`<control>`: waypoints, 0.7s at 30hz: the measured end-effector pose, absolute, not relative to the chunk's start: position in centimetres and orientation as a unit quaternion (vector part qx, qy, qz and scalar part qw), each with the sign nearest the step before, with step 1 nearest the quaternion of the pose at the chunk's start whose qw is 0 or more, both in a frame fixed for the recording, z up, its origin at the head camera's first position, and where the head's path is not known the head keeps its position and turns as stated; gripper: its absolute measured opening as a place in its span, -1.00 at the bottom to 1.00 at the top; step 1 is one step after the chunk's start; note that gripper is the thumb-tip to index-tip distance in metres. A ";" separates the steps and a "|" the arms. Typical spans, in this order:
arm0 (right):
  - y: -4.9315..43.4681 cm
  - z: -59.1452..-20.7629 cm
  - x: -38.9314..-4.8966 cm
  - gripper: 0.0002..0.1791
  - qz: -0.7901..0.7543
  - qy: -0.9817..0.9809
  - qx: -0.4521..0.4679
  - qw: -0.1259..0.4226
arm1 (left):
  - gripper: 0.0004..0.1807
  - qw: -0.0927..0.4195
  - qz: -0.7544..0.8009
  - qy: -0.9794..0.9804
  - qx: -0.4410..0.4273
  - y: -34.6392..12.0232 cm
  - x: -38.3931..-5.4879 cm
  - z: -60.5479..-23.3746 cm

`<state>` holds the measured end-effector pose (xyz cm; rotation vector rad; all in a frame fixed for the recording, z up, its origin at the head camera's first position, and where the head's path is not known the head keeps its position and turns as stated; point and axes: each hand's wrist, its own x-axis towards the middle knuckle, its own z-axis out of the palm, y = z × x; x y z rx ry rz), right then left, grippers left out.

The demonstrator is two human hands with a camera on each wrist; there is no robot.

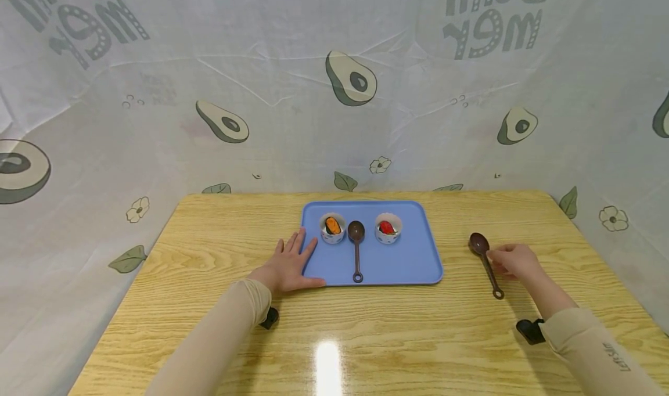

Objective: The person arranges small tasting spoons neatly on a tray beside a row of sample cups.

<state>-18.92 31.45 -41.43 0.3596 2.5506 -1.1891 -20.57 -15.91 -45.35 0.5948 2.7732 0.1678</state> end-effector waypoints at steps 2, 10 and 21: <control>31.5 -41.7 -18.9 -0.44 -0.417 0.886 0.132 0.152 | 0.13 0.151 0.060 0.965 0.206 -15.9 -20.6 -45.3; 31.3 -42.3 -19.1 -0.52 -0.410 0.889 0.135 0.153 | 0.14 0.144 0.067 0.965 0.208 -16.0 -20.6 -45.5; 30.5 -42.6 -19.5 -0.54 -0.415 0.887 0.125 0.158 | 0.13 0.148 0.064 0.964 0.210 -16.0 -20.6 -45.4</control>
